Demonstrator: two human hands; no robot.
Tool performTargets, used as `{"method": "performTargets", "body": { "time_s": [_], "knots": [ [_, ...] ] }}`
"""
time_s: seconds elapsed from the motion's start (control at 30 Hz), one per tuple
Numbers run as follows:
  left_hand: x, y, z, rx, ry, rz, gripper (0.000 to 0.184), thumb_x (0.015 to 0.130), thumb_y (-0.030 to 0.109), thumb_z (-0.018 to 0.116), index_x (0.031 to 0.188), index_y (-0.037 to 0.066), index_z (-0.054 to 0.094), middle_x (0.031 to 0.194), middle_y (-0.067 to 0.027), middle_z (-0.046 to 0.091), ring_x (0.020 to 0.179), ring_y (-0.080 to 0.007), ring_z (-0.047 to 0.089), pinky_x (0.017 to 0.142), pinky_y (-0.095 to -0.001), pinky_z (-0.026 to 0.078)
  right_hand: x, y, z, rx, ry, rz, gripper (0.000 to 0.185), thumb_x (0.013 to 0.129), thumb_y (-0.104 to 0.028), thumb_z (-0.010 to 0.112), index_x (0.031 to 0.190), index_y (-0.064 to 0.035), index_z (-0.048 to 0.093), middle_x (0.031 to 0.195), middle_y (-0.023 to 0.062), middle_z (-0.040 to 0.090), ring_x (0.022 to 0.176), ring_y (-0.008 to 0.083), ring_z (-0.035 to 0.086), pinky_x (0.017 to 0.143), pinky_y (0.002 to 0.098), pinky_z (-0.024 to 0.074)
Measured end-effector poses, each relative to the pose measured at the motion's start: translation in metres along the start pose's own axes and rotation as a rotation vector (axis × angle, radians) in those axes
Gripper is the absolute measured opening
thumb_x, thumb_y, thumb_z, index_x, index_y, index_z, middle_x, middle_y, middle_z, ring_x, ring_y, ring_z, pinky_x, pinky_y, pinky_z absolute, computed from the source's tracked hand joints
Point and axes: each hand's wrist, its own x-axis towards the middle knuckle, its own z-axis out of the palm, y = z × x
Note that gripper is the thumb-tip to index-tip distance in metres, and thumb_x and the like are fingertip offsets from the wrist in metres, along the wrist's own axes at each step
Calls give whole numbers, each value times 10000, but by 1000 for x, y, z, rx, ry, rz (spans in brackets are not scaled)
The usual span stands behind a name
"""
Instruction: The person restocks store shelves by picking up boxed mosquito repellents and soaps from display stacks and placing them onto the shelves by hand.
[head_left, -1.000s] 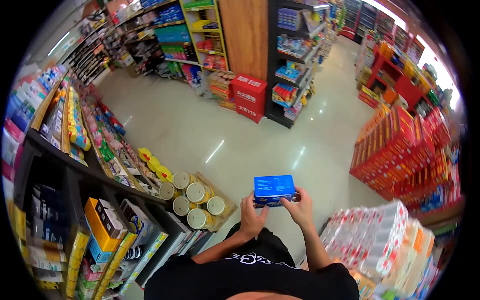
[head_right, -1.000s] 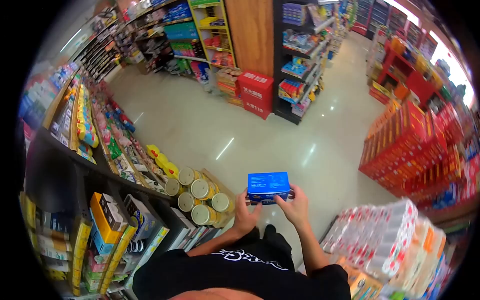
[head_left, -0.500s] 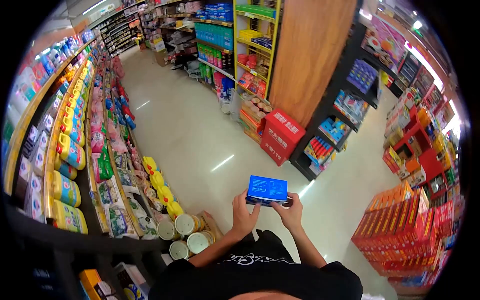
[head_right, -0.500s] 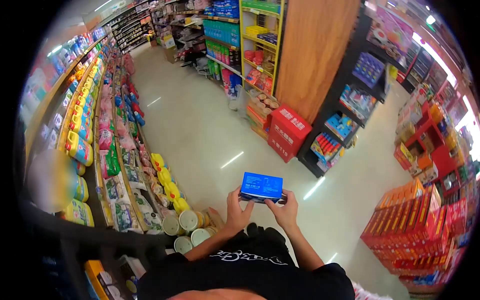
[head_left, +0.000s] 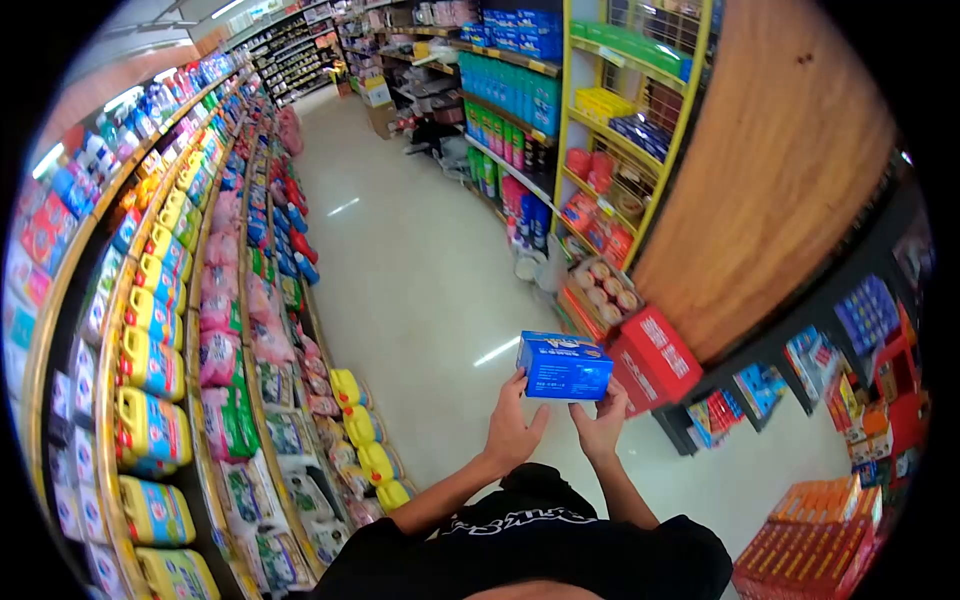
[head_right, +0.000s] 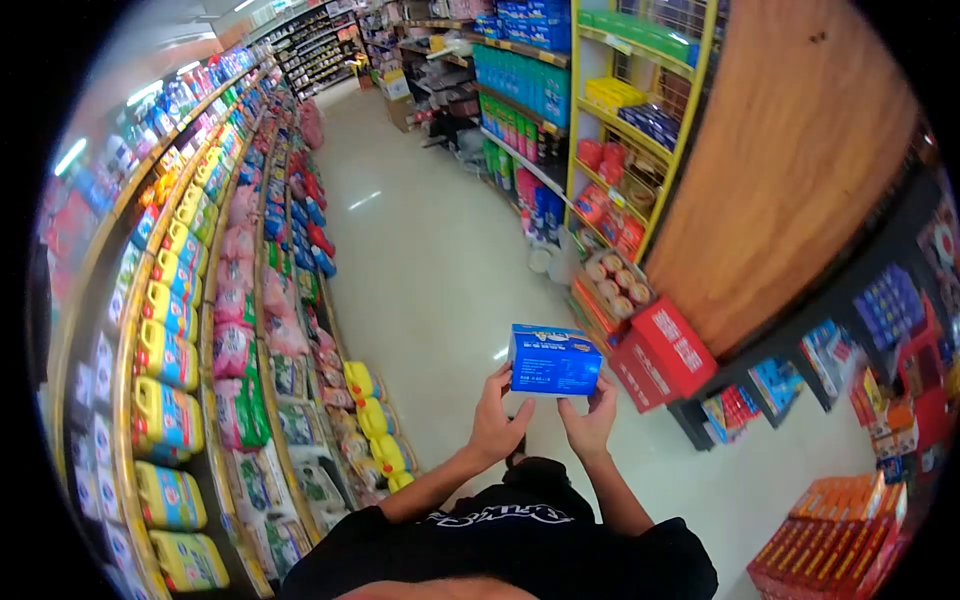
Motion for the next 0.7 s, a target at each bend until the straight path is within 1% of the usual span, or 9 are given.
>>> {"method": "performTargets", "body": {
  "time_s": [0.13,0.23,0.27,0.37,0.47,0.53,0.6,0.63,0.7],
  "knots": [
    [121,-31,-52,134,-8,16,561,874,87,728,1343,-48,449,1460,-272,470,1275,-343,551,1002,-403,486,115,16,82,72,-42,-31,667,774,98,754,1313,8,373,1468,163,349,1322,256,476,1095,392,430],
    [202,-50,-81,-24,33,-30,501,884,82,703,1315,-41,480,1479,-288,444,1352,-401,480,1053,-437,448,191,26,140,38,-57,-191,683,771,102,762,1320,8,367,1451,160,359,1316,257,476,1092,385,429],
    [227,-65,-86,-57,49,-20,482,881,67,703,1297,-38,484,1495,-275,436,1351,-373,490,1041,-425,458,214,29,161,87,-34,-228,682,758,109,754,1331,31,392,1423,175,333,1328,257,459,1090,373,432],
    [301,-105,-97,-136,95,32,477,881,62,701,1290,-41,479,1507,-273,427,1355,-348,492,1045,-419,454,280,55,209,68,-9,-286,676,753,120,749,1326,27,402,1402,165,343,1309,252,467,1088,367,424],
    [379,-161,-104,-189,109,132,524,874,48,702,1328,-39,456,1483,-265,436,1361,-349,478,1068,-416,434,352,72,256,-31,39,-459,680,747,127,748,1326,25,406,1386,161,350,1296,250,469,1077,360,425],
    [438,-193,-111,-198,111,199,570,863,41,709,1363,-30,442,1449,-258,446,1362,-353,465,1084,-422,417,405,97,289,7,66,-448,689,743,124,753,1328,24,404,1386,161,349,1300,253,465,1074,358,425],
    [495,-219,-119,-216,77,222,566,873,0,693,1366,-27,418,1462,-229,405,1377,-323,439,1147,-434,360,449,107,324,65,95,-401,677,747,113,765,1315,22,409,1384,166,350,1302,256,462,1071,359,426],
    [527,-230,-121,-226,59,246,565,877,-20,685,1368,-26,406,1469,-214,384,1385,-307,426,1178,-439,332,473,112,340,39,145,-401,669,752,110,767,1311,23,409,1385,167,347,1302,255,462,1072,361,424],
    [593,-246,-123,-256,22,294,592,880,-9,693,1393,-27,399,1446,-192,404,1388,-297,421,1183,-434,325,521,120,367,-32,244,-402,655,761,103,769,1302,24,409,1389,171,341,1302,255,462,1075,364,422]
  ]
}}
